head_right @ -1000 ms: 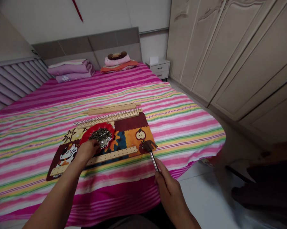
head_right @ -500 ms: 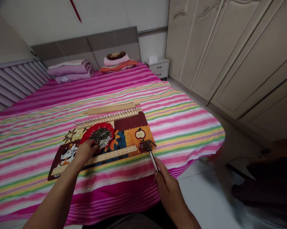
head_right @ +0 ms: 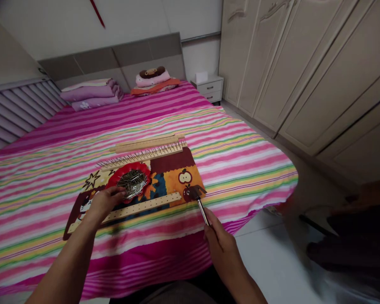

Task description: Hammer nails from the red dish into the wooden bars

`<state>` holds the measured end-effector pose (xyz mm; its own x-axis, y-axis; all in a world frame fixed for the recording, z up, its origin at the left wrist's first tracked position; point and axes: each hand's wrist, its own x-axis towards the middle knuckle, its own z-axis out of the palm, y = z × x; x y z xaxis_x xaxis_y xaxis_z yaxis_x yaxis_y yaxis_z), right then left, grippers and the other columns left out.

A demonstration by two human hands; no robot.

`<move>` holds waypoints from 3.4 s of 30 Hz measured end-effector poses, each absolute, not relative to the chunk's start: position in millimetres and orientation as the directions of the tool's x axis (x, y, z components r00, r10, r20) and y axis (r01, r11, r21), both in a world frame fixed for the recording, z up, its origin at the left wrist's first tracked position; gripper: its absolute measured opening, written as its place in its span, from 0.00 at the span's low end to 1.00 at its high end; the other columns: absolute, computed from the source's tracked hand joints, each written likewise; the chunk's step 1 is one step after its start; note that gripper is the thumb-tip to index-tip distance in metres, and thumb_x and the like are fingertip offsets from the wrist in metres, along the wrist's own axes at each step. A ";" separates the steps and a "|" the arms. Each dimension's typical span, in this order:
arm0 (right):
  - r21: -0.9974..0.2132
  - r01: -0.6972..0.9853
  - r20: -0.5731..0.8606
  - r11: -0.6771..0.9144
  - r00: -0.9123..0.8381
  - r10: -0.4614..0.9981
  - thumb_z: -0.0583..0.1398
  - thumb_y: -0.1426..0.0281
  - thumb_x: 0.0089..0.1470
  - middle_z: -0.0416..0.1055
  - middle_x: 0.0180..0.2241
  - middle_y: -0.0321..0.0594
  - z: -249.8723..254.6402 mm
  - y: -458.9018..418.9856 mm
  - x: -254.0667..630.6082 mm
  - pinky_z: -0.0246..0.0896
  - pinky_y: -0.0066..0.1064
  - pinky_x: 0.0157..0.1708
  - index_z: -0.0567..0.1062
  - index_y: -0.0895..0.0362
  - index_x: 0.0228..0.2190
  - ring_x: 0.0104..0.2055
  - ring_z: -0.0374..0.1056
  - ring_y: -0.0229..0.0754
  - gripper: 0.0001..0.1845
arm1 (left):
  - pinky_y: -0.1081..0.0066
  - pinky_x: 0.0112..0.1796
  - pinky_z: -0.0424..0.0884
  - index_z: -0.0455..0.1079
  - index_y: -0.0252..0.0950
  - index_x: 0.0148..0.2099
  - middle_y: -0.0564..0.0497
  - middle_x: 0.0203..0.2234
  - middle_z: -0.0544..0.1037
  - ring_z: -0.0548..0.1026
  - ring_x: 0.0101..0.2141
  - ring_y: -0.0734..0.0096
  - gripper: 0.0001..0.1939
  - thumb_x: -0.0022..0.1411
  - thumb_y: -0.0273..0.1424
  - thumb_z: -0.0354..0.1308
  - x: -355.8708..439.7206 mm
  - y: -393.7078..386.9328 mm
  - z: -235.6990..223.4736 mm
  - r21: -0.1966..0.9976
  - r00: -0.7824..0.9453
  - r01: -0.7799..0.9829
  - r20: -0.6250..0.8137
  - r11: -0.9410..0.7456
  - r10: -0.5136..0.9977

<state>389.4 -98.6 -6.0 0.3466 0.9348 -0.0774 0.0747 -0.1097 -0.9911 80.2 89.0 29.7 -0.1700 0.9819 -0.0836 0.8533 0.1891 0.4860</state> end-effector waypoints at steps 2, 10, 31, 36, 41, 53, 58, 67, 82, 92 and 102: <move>-0.988 0.052 -0.126 -0.146 0.281 0.951 0.55 0.65 0.57 0.76 0.28 0.38 -4.9 -98.6 390.9 0.64 0.24 0.23 0.71 0.55 0.54 0.28 0.71 0.40 0.23 | 0.73 0.28 0.65 0.75 0.38 0.35 0.54 0.21 0.77 0.71 0.23 0.70 0.15 0.47 0.39 0.56 76.1 85.1 29.8 0.572 -0.156 0.792 -0.148 0.213 0.977; -0.981 -0.023 -0.188 -0.190 0.291 0.938 0.56 0.64 0.56 0.74 0.23 0.36 -8.8 -100.3 390.0 0.64 0.26 0.22 0.70 0.56 0.54 0.25 0.69 0.40 0.25 | 0.75 0.24 0.60 0.71 0.40 0.24 0.58 0.14 0.72 0.69 0.20 0.73 0.04 0.41 0.33 0.57 80.5 67.4 40.4 0.368 -0.072 0.913 -0.282 0.178 0.957; -0.976 0.017 -0.204 -0.216 0.266 0.942 0.56 0.62 0.56 0.73 0.30 0.38 -5.7 -99.6 386.7 0.63 0.28 0.30 0.68 0.59 0.55 0.28 0.66 0.40 0.27 | 0.73 0.29 0.66 0.71 0.36 0.29 0.55 0.21 0.73 0.69 0.25 0.76 0.14 0.43 0.41 0.61 185.6 58.8 -19.4 0.943 0.041 0.300 -0.162 0.142 0.986; -0.971 0.003 -0.228 -0.237 0.270 0.935 0.54 0.63 0.57 0.66 0.22 0.33 -4.8 -97.2 386.3 0.56 0.26 0.21 0.66 0.60 0.56 0.22 0.59 0.37 0.27 | 0.73 0.33 0.67 0.75 0.38 0.31 0.53 0.26 0.76 0.72 0.30 0.72 0.12 0.49 0.41 0.59 186.7 57.9 -28.4 0.892 0.053 0.452 -0.041 0.012 0.998; -0.974 -0.005 -0.220 -0.227 0.259 0.940 0.54 0.65 0.57 0.64 0.22 0.32 -3.8 -95.4 385.2 0.55 0.26 0.22 0.68 0.58 0.55 0.22 0.57 0.36 0.25 | 0.73 0.33 0.67 0.75 0.38 0.31 0.53 0.27 0.76 0.71 0.29 0.73 0.11 0.51 0.40 0.59 189.4 55.4 -26.5 0.867 0.037 0.497 0.014 -0.030 0.999; -0.983 0.078 -0.152 -0.168 0.175 0.973 0.51 0.65 0.60 0.70 0.24 0.34 9.2 -96.3 381.4 0.60 0.25 0.24 0.66 0.55 0.56 0.24 0.64 0.38 0.24 | 0.72 0.36 0.67 0.75 0.39 0.30 0.53 0.28 0.76 0.72 0.32 0.71 0.07 0.53 0.36 0.57 188.8 50.3 -30.4 0.792 0.110 0.574 0.177 -0.208 0.978; -0.958 0.284 -0.013 -0.023 0.038 0.999 0.49 0.71 0.60 0.72 0.25 0.34 23.4 -76.4 370.8 0.65 0.29 0.29 0.63 0.52 0.58 0.25 0.67 0.39 0.24 | 0.72 0.38 0.66 0.74 0.39 0.30 0.52 0.28 0.76 0.72 0.32 0.72 0.07 0.55 0.34 0.56 190.9 46.8 -31.0 0.767 0.139 0.585 0.225 -0.263 0.964; -0.905 0.383 0.148 0.187 -0.129 0.981 0.48 0.76 0.60 0.71 0.51 0.46 24.9 -53.8 356.4 0.63 0.39 0.49 0.57 0.53 0.61 0.53 0.67 0.46 0.28 | 0.74 0.33 0.65 0.72 0.38 0.27 0.53 0.24 0.74 0.70 0.29 0.73 0.07 0.56 0.30 0.54 192.9 47.4 -32.8 0.711 0.155 0.631 0.278 -0.311 0.948; -0.980 0.186 -0.024 -0.067 0.223 0.974 0.53 0.65 0.59 0.67 0.20 0.33 5.2 -98.6 372.6 0.56 0.24 0.17 0.67 0.55 0.56 0.19 0.60 0.36 0.24 | 0.71 0.36 0.69 0.74 0.39 0.35 0.51 0.29 0.76 0.73 0.32 0.71 0.07 0.56 0.31 0.54 174.2 45.0 -26.7 0.636 0.155 0.684 0.351 -0.357 0.923; -0.976 -0.113 -0.215 -0.186 0.362 0.907 0.57 0.59 0.55 0.64 0.21 0.32 -0.6 -108.9 373.9 0.52 0.22 0.16 0.69 0.57 0.55 0.19 0.55 0.33 0.28 | 0.71 0.34 0.65 0.75 0.39 0.34 0.48 0.31 0.79 0.75 0.34 0.64 0.10 0.55 0.35 0.53 122.8 93.8 13.7 0.310 -0.166 0.941 0.073 0.136 0.983; -0.978 -0.069 -0.207 -0.195 0.333 0.920 0.57 0.55 0.53 0.63 0.16 0.31 -6.7 -110.5 376.5 0.55 0.25 0.17 0.70 0.56 0.55 0.17 0.56 0.36 0.30 | 0.72 0.24 0.59 0.70 0.39 0.22 0.53 0.14 0.72 0.70 0.20 0.69 0.07 0.47 0.36 0.57 115.5 108.9 19.1 0.414 -0.231 0.866 -0.165 0.280 0.959</move>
